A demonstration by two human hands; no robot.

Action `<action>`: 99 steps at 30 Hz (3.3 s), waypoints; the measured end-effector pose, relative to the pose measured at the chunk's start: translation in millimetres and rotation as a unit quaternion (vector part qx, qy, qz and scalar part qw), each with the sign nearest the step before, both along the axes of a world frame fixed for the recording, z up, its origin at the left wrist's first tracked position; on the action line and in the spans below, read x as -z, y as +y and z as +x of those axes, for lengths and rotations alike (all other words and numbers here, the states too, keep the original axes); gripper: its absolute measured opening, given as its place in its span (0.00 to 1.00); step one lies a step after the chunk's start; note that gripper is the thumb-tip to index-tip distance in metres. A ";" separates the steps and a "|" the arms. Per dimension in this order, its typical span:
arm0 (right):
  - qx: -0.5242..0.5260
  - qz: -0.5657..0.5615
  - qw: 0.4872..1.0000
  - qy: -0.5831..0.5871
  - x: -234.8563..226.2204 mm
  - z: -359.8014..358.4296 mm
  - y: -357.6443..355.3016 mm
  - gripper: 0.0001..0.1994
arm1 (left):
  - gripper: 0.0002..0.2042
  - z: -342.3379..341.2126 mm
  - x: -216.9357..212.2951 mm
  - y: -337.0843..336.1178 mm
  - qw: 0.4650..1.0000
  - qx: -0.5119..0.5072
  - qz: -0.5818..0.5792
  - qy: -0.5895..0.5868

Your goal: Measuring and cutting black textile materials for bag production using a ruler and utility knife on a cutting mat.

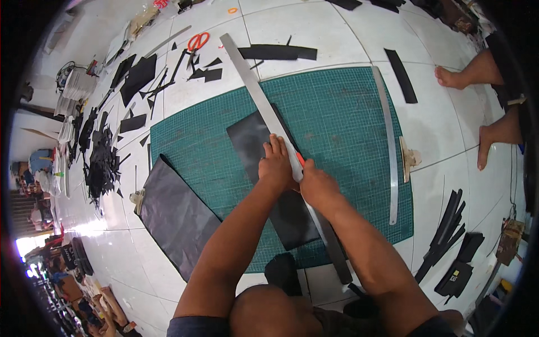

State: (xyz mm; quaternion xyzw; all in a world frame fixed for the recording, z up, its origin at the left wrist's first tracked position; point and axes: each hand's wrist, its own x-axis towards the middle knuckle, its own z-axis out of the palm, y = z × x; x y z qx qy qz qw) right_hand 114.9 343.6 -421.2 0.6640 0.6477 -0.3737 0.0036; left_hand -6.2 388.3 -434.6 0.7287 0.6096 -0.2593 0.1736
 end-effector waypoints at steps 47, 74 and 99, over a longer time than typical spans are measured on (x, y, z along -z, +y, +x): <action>0.007 0.066 0.998 0.008 24.9 6.7 -26.0 0.15 | 0.73 1.5 -7.3 -1.6 1.000 -0.009 0.005 -0.012; -0.063 -0.219 0.971 -0.074 -24.4 114.0 -206.9 0.16 | 0.74 -2.1 -10.9 -3.7 0.999 -0.026 -0.002 -0.041; 0.019 0.050 0.999 0.011 25.9 5.3 -24.0 0.14 | 0.72 -4.3 -7.0 -2.3 0.999 -0.011 0.013 -0.032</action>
